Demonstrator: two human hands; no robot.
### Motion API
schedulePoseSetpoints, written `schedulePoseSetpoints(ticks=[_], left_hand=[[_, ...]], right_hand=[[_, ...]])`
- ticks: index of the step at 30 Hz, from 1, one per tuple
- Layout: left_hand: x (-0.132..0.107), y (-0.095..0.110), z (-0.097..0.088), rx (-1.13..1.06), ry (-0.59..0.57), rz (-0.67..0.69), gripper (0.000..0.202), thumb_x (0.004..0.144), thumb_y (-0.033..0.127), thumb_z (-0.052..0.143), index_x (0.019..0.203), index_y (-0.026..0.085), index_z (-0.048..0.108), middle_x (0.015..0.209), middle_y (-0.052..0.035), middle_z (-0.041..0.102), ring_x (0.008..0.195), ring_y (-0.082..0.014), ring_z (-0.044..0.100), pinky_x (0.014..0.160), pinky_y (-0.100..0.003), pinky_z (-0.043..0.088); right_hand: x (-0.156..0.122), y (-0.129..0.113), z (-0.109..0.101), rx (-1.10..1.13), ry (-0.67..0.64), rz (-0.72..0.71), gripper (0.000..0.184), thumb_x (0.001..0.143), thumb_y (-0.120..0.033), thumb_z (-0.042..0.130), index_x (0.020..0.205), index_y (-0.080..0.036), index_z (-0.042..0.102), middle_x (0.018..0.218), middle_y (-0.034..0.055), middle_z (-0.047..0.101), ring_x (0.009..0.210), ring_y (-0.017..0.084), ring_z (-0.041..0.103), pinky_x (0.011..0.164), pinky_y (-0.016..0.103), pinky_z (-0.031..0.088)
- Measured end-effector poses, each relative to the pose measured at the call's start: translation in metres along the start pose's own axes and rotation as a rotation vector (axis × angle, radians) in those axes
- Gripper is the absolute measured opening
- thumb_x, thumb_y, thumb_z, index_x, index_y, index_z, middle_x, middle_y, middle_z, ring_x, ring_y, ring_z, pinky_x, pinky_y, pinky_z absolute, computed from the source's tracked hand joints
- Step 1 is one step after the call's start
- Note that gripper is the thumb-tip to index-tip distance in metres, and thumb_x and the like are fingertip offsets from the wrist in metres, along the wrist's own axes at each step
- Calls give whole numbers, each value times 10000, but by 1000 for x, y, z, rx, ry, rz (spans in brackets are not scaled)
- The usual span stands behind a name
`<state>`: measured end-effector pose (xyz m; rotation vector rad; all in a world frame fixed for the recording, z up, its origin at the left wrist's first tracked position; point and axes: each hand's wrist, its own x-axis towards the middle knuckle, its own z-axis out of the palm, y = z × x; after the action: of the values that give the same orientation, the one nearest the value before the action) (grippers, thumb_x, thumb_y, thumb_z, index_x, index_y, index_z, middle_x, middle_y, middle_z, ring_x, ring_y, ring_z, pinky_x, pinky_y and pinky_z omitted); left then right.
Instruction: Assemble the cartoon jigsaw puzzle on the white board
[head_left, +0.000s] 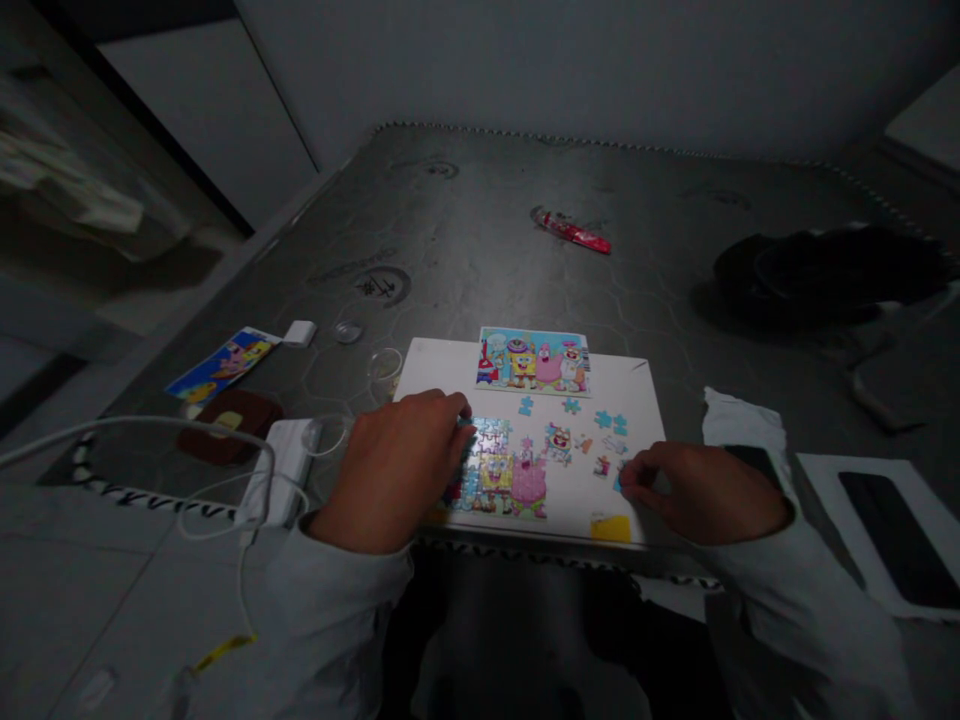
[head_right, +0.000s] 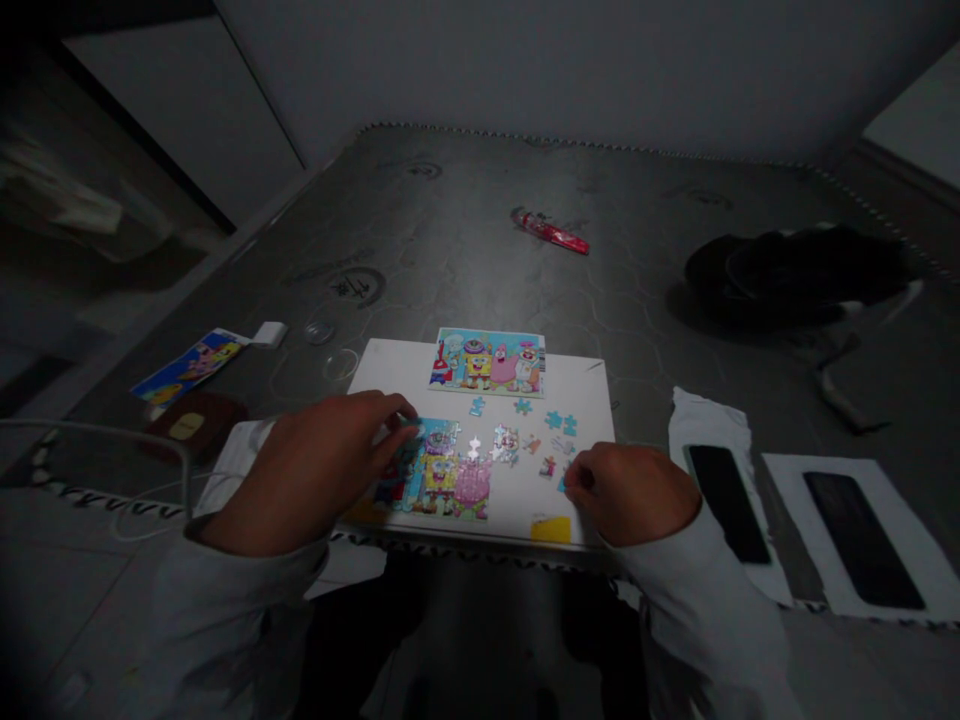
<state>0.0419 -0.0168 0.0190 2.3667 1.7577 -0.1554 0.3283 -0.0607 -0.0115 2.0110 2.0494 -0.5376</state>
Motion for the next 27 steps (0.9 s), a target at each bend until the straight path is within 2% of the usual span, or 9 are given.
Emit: schedulePoseSetpoints(ticks=[5,7,13,19,27], left_hand=[[0,2,0,-12,-1,9,250,946,377,468,1024,256,673,950,-40,722,852,-264,689,641,-348,458],[0,2,0,-7,-4,-2,240,940,375,481,1020,259,675,950,-37,721,848,-259,687,637,-338,449],[1,4,1,-7,-9,27,254,950,361,466,1021,242,678,979,-53,718,865,-241,682,665,-326,444],[0,5,0,-8,10,42,230,948,348,471,1022,256,668,961,-31,720,844,-248,689,641,-333,437],[0,9,2,2,5,45,230,952,354,464,1028,261,661,988,-26,718,848,-252,689,652,-348,458]], right_hand=[[1,1,2,9,0,7,140,799,-314,646,906,-284,730,852,-24,747,752,179,687,666,308,468],[2,0,1,3,-39,35,131,796,-344,653,883,-294,737,864,-23,753,767,190,690,673,317,468],[4,-6,-3,-9,-74,-11,113,801,-378,644,851,-336,736,893,-45,754,788,202,692,680,324,449],[1,-6,1,41,-61,-78,63,807,-306,638,849,-284,679,889,-23,737,812,206,680,703,331,457],[1,-4,7,92,-88,-144,70,809,-240,640,873,-261,657,827,-30,729,751,183,678,656,309,456]])
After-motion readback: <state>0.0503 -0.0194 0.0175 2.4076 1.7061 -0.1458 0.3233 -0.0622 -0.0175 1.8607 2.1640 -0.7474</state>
